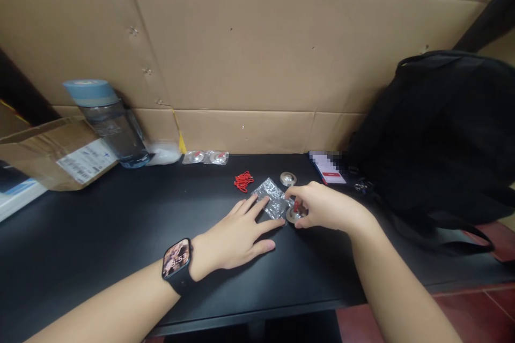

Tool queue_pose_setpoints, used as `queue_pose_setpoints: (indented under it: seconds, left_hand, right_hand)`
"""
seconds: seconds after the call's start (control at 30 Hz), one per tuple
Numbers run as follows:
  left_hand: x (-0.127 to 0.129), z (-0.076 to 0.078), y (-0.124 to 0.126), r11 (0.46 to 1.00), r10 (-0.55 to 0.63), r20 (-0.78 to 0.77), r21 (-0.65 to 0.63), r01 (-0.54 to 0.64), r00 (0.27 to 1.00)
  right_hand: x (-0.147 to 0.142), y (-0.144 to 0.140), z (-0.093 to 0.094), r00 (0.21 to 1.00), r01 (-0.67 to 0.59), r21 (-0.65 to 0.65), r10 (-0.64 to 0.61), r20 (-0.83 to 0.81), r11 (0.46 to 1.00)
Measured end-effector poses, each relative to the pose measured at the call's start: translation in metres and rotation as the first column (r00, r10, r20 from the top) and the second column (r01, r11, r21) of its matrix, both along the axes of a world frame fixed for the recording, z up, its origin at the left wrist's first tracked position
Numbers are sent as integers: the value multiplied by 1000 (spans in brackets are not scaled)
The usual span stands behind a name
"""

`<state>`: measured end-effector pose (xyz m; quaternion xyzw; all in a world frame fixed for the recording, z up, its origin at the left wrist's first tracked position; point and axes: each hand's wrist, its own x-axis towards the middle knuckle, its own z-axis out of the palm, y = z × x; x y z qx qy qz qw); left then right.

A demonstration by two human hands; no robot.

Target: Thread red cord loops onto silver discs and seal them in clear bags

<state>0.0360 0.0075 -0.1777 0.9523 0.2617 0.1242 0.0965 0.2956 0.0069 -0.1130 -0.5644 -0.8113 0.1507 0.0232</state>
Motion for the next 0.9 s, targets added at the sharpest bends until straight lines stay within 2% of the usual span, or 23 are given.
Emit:
queue_pose_setpoints:
  seconds: [0.2, 0.43, 0.7, 0.9]
  left_hand:
    - [1, 3, 1, 1000, -12, -23, -2, 12, 1000]
    - [1, 7, 2, 999, -38, -23, 18, 38, 999]
    - [1, 11, 2, 999, -49, -38, -14, 49, 998]
    - [-2, 11, 1, 999, -47, -30, -27, 46, 998]
  right_hand:
    - [-9, 3, -5, 997, -48, 72, 53, -61, 996]
    - [-9, 5, -7, 983, -162, 55, 165, -75, 985]
    - [-23, 12, -11, 994, -106, 262, 107, 10, 959]
    - [-27, 23, -24, 997, -77, 331, 81, 1, 941]
